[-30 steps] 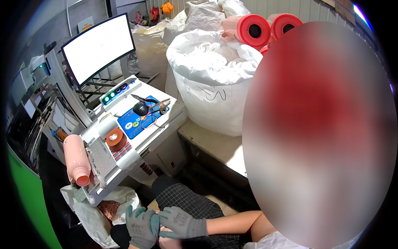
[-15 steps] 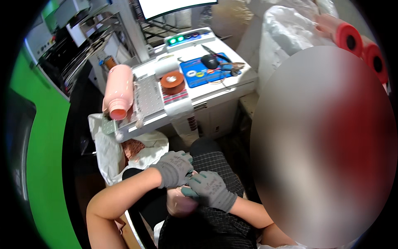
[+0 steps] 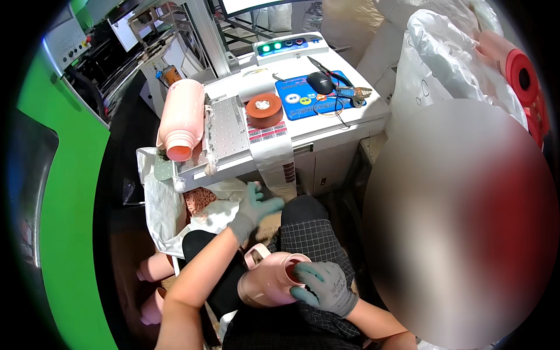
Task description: The person assembles pink electric kettles by hand. They pick up a kettle body, insert a white plastic component into the base, and then screw on a red lid. The finished kettles are placed on a nearby table.
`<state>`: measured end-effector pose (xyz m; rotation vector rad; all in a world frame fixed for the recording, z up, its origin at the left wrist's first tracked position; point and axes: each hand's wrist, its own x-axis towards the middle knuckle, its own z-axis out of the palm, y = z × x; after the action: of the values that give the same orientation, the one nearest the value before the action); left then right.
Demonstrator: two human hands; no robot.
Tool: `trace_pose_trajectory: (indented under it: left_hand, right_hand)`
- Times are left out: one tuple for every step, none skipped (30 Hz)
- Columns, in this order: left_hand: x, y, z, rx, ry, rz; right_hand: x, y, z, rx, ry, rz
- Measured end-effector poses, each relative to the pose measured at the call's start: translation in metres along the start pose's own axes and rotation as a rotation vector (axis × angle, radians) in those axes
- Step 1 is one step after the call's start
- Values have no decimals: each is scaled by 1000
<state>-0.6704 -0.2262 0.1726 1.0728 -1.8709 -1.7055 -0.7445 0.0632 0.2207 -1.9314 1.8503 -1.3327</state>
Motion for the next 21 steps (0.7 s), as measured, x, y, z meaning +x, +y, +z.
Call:
trace_pose_trajectory:
  left_hand:
    - [21,-9,-3,2,70,-89]
    - [40,-17,-7,-1,143,-178]
    - [58,-19,-10,45,110,-225]
    - [69,-15,-11,93,76,-262]
    - [66,-17,-13,-46,-60,-197]
    - [60,-18,-11,-181,-201,-123]
    - [50,-14,-7,-305,-348,-53]
    - [30,13,4,-430,-404,-68]
    - [16,10,-2,-304,-351,13]
    - [1,24,-4,-346,-383,47]
    - [-12,33,-4,-398,-408,75]
    - [-20,29,-8,-313,-327,58]
    - [-21,26,-13,-235,-242,56]
    - [-21,24,-16,-156,-160,54]
    - [-17,30,-12,120,87,313]
    - [-19,40,-4,403,336,548]
    - [-20,53,3,692,584,775]
    - [-16,69,7,791,489,804]
    - [-10,83,12,909,473,924]
    - [-2,85,17,954,453,982]
    - [4,86,19,1007,430,1046]
  right_hand:
    - [4,-1,-5,47,1,-18]
    - [14,-1,-13,93,-7,-42]
    - [24,2,-20,131,-16,-64]
    - [38,11,-21,149,179,-132]
    - [54,18,-25,239,256,-107]
    - [64,31,-21,273,362,77]
    - [79,55,-13,343,432,240]
    - [92,79,-10,524,456,403]
    - [109,86,-11,689,366,590]
    - [123,102,-7,672,274,642]
    - [134,119,2,844,220,643]
    - [145,134,11,1015,159,654]
    - [156,136,3,1209,-26,753]
    - [152,145,11,1141,-47,746]
    - [155,147,12,1120,-12,700]
    - [153,145,16,1106,21,667]
    - [152,144,18,1091,56,634]
    - [152,146,18,1092,83,632]
    - [152,145,20,1095,91,616]
    - [152,143,21,1098,101,599]
    - [153,142,23,1106,116,577]
